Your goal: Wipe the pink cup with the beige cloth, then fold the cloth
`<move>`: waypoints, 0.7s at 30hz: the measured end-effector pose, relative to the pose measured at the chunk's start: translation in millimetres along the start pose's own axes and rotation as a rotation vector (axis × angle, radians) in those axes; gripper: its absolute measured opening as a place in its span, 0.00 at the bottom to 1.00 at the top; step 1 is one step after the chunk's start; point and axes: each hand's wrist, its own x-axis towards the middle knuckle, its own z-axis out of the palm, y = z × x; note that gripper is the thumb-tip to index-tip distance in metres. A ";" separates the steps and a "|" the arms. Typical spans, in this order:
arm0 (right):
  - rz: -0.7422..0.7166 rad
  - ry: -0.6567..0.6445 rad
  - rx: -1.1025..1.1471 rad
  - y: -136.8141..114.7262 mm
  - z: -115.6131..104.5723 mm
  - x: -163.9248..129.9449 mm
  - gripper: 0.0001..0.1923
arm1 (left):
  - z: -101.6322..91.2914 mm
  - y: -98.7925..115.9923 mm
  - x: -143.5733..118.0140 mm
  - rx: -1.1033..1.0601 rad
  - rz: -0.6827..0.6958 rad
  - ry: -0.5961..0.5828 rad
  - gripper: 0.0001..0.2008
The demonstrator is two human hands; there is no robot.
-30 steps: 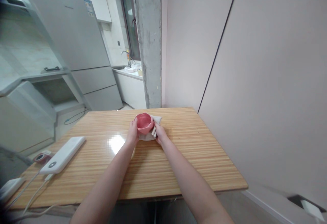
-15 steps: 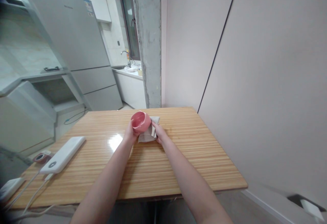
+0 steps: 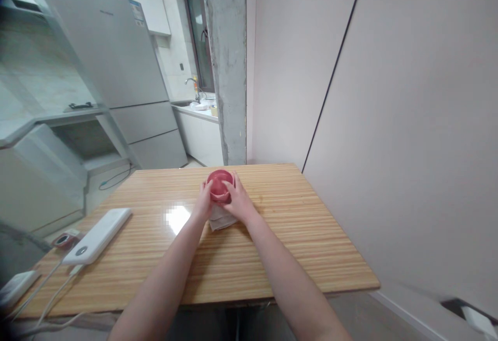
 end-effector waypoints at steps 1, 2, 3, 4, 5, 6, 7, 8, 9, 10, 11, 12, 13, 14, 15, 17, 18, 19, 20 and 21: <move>-0.011 0.004 -0.024 0.3 -0.8 1.2 0.23 | 3.1 -0.2 -2.9 -0.020 -0.019 -0.078 0.16; -0.018 0.031 -0.047 2.0 -2.6 2.7 0.17 | 5.5 -0.1 -5.4 -0.039 -0.042 -0.146 0.19; -0.018 0.076 -0.071 5.3 -5.8 4.4 0.13 | 6.9 0.2 -7.3 -0.048 -0.061 -0.199 0.22; -0.008 0.132 -0.101 10.1 -10.4 6.0 0.12 | 7.2 0.5 -8.6 -0.035 -0.065 -0.231 0.24; 0.016 0.200 -0.140 16.3 -16.5 7.3 0.12 | 6.6 0.8 -9.3 0.007 -0.053 -0.242 0.25; 0.056 0.280 -0.188 23.9 -23.8 8.0 0.13 | 5.1 1.0 -9.5 0.075 -0.020 -0.234 0.24; 0.108 0.355 -0.245 32.5 -32.4 8.0 0.13 | 3.1 0.9 -9.5 0.163 0.024 -0.222 0.22; 0.167 0.429 -0.310 42.0 -41.7 7.0 0.13 | 0.9 0.7 -9.4 0.262 0.073 -0.217 0.19; 0.227 0.490 -0.375 52.0 -51.4 5.1 0.13 | -1.2 0.5 -9.5 0.363 0.120 -0.222 0.16; 0.286 0.554 -0.436 62.1 -61.2 2.4 0.13 | -2.9 0.1 -9.9 0.458 0.161 -0.239 0.14; 0.342 0.612 -0.493 72.0 -70.6 -1.0 0.13 | -4.1 -0.1 -10.7 0.542 0.196 -0.265 0.13; 0.399 0.662 -0.543 81.4 -79.2 -4.7 0.13 | -4.7 -0.4 -11.8 0.611 0.229 -0.291 0.12; 0.459 0.714 -0.580 89.9 -86.6 -8.4 0.12 | -4.9 -0.7 -13.1 0.664 0.257 -0.312 0.12; 0.511 0.762 -0.605 97.5 -92.7 -11.8 0.13 | -4.8 -1.0 -14.3 0.699 0.280 -0.328 0.11; 0.552 0.798 -0.622 103.9 -97.3 -14.7 0.13 | -4.6 -1.3 -15.3 0.717 0.291 -0.342 0.11; 0.603 0.827 -0.642 113.4 -102.4 -18.5 0.13 | -4.4 -2.2 -16.2 0.722 0.297 -0.358 0.10; 0.618 0.819 -0.656 116.6 -103.3 -19.4 0.13 | -4.6 -2.8 -16.1 0.737 0.299 -0.362 0.09; 0.628 0.797 -0.675 118.9 -103.5 -19.8 0.13 | -5.0 -3.3 -15.7 0.774 0.306 -0.366 0.09; 0.634 0.761 -0.703 120.6 -103.2 -19.8 0.13 | -5.6 -3.8 -15.2 0.835 0.318 -0.373 0.09; 0.636 0.718 -0.734 121.9 -102.8 -19.5 0.14 | -6.3 -4.3 -14.6 0.912 0.336 -0.385 0.09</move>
